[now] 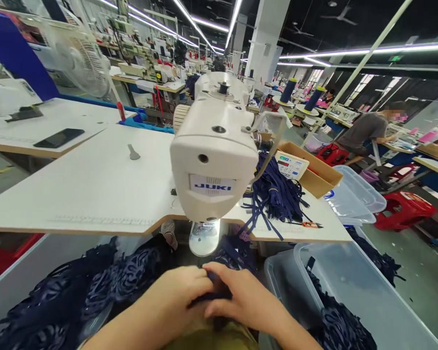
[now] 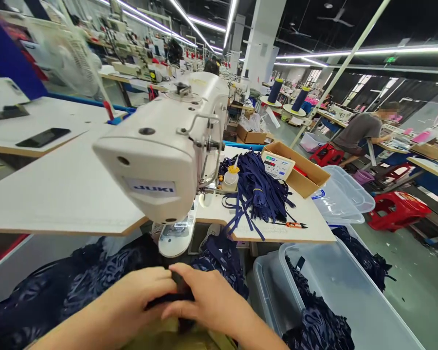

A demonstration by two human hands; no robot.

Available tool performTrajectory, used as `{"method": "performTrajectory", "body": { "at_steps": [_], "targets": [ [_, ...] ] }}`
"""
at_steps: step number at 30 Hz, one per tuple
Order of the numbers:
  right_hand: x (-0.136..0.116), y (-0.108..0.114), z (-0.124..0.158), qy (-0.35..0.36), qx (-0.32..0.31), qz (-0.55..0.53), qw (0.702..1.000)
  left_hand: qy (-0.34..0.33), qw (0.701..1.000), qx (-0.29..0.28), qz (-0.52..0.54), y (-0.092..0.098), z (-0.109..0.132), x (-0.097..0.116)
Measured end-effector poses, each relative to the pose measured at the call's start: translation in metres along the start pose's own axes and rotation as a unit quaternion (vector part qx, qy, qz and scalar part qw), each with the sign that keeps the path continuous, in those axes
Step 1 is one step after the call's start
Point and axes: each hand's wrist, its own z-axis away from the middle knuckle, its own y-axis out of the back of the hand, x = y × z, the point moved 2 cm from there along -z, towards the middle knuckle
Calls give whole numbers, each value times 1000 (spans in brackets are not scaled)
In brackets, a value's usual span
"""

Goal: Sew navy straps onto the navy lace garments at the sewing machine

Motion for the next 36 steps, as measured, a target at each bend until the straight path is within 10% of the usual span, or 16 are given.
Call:
{"method": "performTrajectory", "body": {
  "at_steps": [6, 12, 23, 30, 36],
  "targets": [
    [15, 13, -7, 32, -52, 25, 998, 73, 997, 17, 7, 29, 35, -26],
    [-13, 1, -20, 18, -82, -59, 995, 133, 989, 49, -30, 27, 24, -9],
    [0, 3, -8, -84, 148, -237, 956, 118, 959, 172, 191, 14, 0, -4],
    [19, 13, -44, -105, 205, -212, 950, 1, 873, 419, -249, 17, 0, -16],
    [27, 20, -54, -84, 211, -222, 948, -147, 868, 314, -355, 9, -8, -21]
  ]
}}
